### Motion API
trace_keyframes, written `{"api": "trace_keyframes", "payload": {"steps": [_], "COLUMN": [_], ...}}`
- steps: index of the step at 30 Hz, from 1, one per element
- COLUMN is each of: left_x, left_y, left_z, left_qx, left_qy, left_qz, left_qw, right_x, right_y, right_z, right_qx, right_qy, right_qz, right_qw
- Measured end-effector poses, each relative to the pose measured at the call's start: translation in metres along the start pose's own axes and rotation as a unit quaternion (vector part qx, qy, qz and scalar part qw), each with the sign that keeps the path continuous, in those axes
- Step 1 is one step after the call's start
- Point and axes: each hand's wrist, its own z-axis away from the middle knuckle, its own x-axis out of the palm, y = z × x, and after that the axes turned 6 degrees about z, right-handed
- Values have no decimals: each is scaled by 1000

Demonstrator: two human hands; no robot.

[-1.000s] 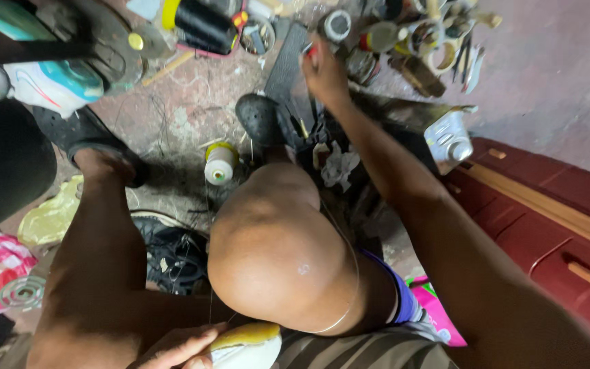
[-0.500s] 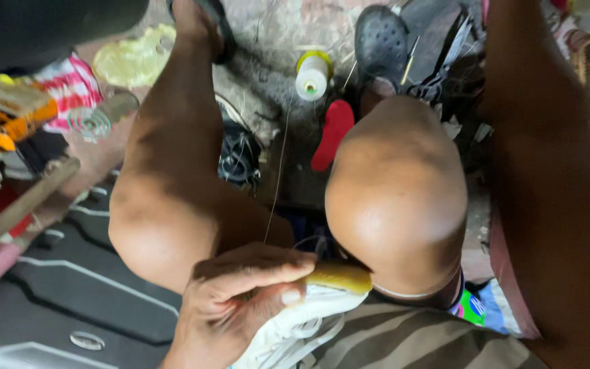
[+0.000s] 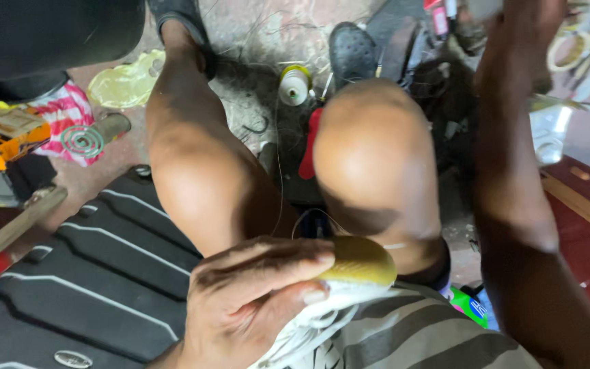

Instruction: The person is repairing a white and yellow sneaker by hand. They use a needle and thread to stitch the sole to the upper part of the shoe, and apply glue from a small bottle to the seam area.

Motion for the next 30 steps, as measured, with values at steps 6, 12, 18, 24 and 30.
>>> {"api": "trace_keyframes", "payload": {"steps": [6, 12, 18, 24, 30], "left_x": [29, 40, 43, 42, 43], "left_y": [2, -6, -13, -6, -9], "left_z": [-2, 7, 17, 19, 17], "left_qx": [77, 155, 184, 128, 128], "left_qy": [7, 19, 42, 43, 50], "left_qz": [-101, -145, -170, -151, -143], "left_qw": [992, 977, 967, 979, 980], "right_x": [11, 26, 42, 44, 49], "right_y": [-169, -246, -257, -250, -245], "right_z": [122, 194, 213, 216, 216], "right_qx": [-36, 65, 5, 33, 15], "right_qy": [-129, -201, -186, -211, -242], "right_qz": [-259, -320, -156, -193, -192], "right_qw": [957, 924, 970, 958, 951]}}
